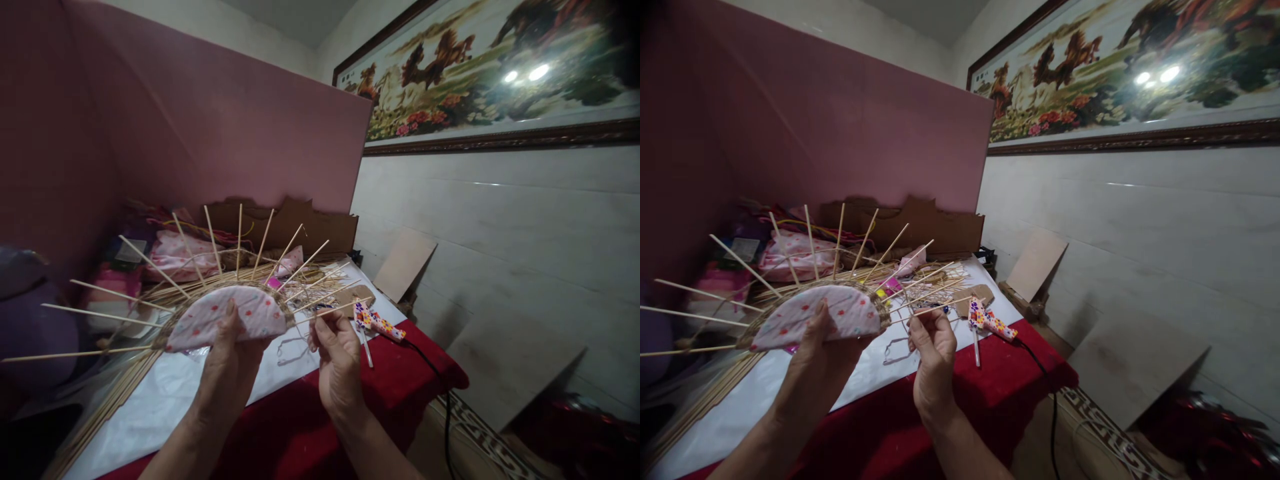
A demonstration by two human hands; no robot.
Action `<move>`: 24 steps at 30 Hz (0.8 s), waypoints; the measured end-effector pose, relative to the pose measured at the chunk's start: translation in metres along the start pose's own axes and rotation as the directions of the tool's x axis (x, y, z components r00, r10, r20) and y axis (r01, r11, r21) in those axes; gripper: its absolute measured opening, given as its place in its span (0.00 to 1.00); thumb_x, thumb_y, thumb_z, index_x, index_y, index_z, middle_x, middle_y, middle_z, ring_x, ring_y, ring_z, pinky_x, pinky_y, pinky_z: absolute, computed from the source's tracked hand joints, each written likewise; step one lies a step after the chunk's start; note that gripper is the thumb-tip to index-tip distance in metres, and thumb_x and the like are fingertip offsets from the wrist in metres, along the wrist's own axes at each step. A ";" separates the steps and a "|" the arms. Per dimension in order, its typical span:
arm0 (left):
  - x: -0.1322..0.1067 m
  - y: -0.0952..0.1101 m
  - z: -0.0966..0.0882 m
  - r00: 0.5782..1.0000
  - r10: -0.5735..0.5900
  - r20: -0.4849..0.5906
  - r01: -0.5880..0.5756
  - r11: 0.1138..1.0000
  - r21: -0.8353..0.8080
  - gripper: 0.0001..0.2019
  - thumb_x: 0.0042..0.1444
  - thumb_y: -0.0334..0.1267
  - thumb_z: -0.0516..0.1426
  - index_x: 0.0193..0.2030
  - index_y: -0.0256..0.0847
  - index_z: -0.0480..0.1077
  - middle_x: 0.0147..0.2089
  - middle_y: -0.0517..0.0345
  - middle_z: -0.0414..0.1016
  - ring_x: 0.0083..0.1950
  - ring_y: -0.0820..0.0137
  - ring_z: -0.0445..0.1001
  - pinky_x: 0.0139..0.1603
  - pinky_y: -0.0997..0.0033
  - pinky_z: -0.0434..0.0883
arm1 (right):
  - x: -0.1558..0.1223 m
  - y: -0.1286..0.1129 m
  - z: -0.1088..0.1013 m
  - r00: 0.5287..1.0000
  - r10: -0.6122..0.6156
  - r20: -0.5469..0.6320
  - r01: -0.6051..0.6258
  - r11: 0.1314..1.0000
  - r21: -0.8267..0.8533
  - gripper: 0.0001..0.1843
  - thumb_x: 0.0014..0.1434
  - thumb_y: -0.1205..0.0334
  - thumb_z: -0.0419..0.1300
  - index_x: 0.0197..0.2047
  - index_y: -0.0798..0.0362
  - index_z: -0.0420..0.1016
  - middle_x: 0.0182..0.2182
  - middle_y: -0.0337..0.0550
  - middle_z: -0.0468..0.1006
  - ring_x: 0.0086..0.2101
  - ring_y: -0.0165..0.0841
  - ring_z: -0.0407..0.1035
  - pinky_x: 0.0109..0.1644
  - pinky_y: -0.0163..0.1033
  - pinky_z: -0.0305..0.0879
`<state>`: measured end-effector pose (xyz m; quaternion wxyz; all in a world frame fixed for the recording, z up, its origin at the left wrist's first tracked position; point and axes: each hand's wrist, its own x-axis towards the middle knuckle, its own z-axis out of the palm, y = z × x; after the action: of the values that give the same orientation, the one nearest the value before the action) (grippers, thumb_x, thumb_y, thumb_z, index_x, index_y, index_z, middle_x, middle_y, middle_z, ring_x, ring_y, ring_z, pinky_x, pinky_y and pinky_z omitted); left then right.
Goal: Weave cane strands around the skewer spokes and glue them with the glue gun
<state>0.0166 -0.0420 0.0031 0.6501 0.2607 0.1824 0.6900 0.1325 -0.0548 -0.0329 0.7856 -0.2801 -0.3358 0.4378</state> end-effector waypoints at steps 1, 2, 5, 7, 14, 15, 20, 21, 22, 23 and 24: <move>0.000 0.000 0.000 1.000 0.006 0.001 -0.006 1.000 -0.006 0.08 0.55 0.42 0.54 0.34 0.41 0.70 0.34 0.58 0.72 0.36 0.69 0.71 0.38 0.63 0.74 | 0.000 0.000 0.000 1.000 0.004 -0.004 -0.004 1.000 0.003 0.07 0.52 0.63 0.62 0.33 0.54 0.68 0.26 0.35 0.66 0.24 0.24 0.57 0.27 0.31 0.54; 0.000 0.000 0.000 1.000 0.012 0.002 -0.012 1.000 -0.008 0.07 0.55 0.41 0.54 0.34 0.41 0.70 0.33 0.58 0.72 0.36 0.69 0.71 0.38 0.63 0.74 | 0.000 0.000 0.001 1.000 0.003 -0.005 -0.003 1.000 0.002 0.07 0.52 0.63 0.62 0.33 0.54 0.68 0.26 0.35 0.66 0.24 0.24 0.57 0.27 0.31 0.54; -0.001 0.000 0.001 1.000 0.017 0.005 -0.017 1.000 -0.003 0.07 0.55 0.41 0.54 0.34 0.41 0.69 0.33 0.58 0.72 0.35 0.69 0.71 0.38 0.63 0.74 | 0.001 0.000 0.001 1.000 -0.009 0.005 0.009 1.000 -0.012 0.06 0.52 0.64 0.62 0.32 0.53 0.67 0.24 0.34 0.64 0.23 0.24 0.55 0.27 0.31 0.53; 0.000 0.000 0.001 1.000 0.019 0.003 -0.019 1.000 0.001 0.07 0.55 0.42 0.54 0.34 0.41 0.69 0.33 0.58 0.72 0.35 0.69 0.71 0.38 0.63 0.74 | 0.002 0.001 0.001 1.000 -0.012 0.011 0.012 1.000 -0.022 0.06 0.52 0.64 0.62 0.32 0.53 0.67 0.24 0.33 0.63 0.23 0.24 0.54 0.27 0.31 0.52; 0.001 0.000 -0.001 1.000 0.014 0.026 -0.014 1.000 0.014 0.09 0.55 0.43 0.54 0.34 0.41 0.69 0.34 0.57 0.71 0.36 0.68 0.71 0.39 0.62 0.73 | 0.003 0.002 0.001 1.000 -0.006 0.010 0.006 1.000 -0.016 0.06 0.53 0.64 0.62 0.33 0.53 0.68 0.24 0.33 0.64 0.23 0.24 0.54 0.27 0.31 0.52; 0.001 0.000 -0.002 0.999 0.005 0.033 -0.005 1.000 0.009 0.09 0.54 0.43 0.54 0.34 0.40 0.69 0.34 0.57 0.72 0.37 0.68 0.71 0.39 0.61 0.73 | 0.003 0.002 0.001 1.000 -0.001 0.009 0.001 1.000 -0.004 0.06 0.53 0.64 0.62 0.33 0.53 0.68 0.25 0.34 0.65 0.23 0.24 0.55 0.27 0.31 0.52; 0.003 0.001 -0.005 0.999 -0.014 0.042 0.014 1.000 -0.002 0.10 0.54 0.43 0.55 0.35 0.39 0.70 0.35 0.56 0.73 0.37 0.68 0.72 0.41 0.60 0.73 | 0.002 0.001 0.001 1.000 -0.018 0.016 0.018 1.000 -0.013 0.06 0.52 0.63 0.62 0.33 0.53 0.68 0.25 0.33 0.64 0.23 0.24 0.54 0.26 0.31 0.52; 0.003 0.001 -0.005 0.999 -0.015 0.038 0.015 1.000 -0.001 0.10 0.54 0.43 0.55 0.36 0.39 0.70 0.35 0.55 0.73 0.37 0.67 0.72 0.41 0.60 0.73 | 0.002 0.001 0.001 1.000 -0.025 0.016 0.025 0.999 -0.024 0.06 0.52 0.64 0.62 0.32 0.53 0.68 0.25 0.32 0.64 0.23 0.24 0.54 0.26 0.31 0.52; 0.002 0.001 -0.004 0.999 -0.018 0.031 0.018 1.000 0.000 0.10 0.53 0.44 0.56 0.36 0.39 0.70 0.36 0.55 0.74 0.37 0.67 0.72 0.41 0.60 0.73 | 0.002 0.001 0.001 0.999 -0.030 0.013 0.031 0.999 -0.034 0.06 0.52 0.64 0.62 0.32 0.53 0.68 0.25 0.32 0.63 0.23 0.24 0.54 0.26 0.31 0.52; 0.002 0.001 -0.003 0.999 -0.021 0.025 0.021 1.000 -0.001 0.11 0.53 0.44 0.56 0.36 0.38 0.71 0.36 0.55 0.74 0.37 0.67 0.73 0.40 0.60 0.73 | 0.002 0.001 0.002 0.999 -0.032 0.007 0.032 0.999 -0.042 0.06 0.52 0.64 0.62 0.32 0.53 0.68 0.25 0.32 0.64 0.23 0.24 0.54 0.26 0.31 0.52; 0.001 0.002 -0.002 1.000 -0.023 0.018 0.023 1.000 -0.003 0.11 0.52 0.44 0.57 0.36 0.38 0.71 0.36 0.55 0.74 0.37 0.66 0.73 0.40 0.60 0.73 | 0.002 0.002 0.001 0.999 -0.032 0.002 0.032 0.998 -0.049 0.06 0.52 0.64 0.62 0.33 0.53 0.68 0.25 0.33 0.64 0.23 0.24 0.54 0.26 0.31 0.52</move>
<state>0.0139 -0.0405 0.0025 0.6601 0.2638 0.1784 0.6804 0.1314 -0.0521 -0.0326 0.7852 -0.2933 -0.3516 0.4169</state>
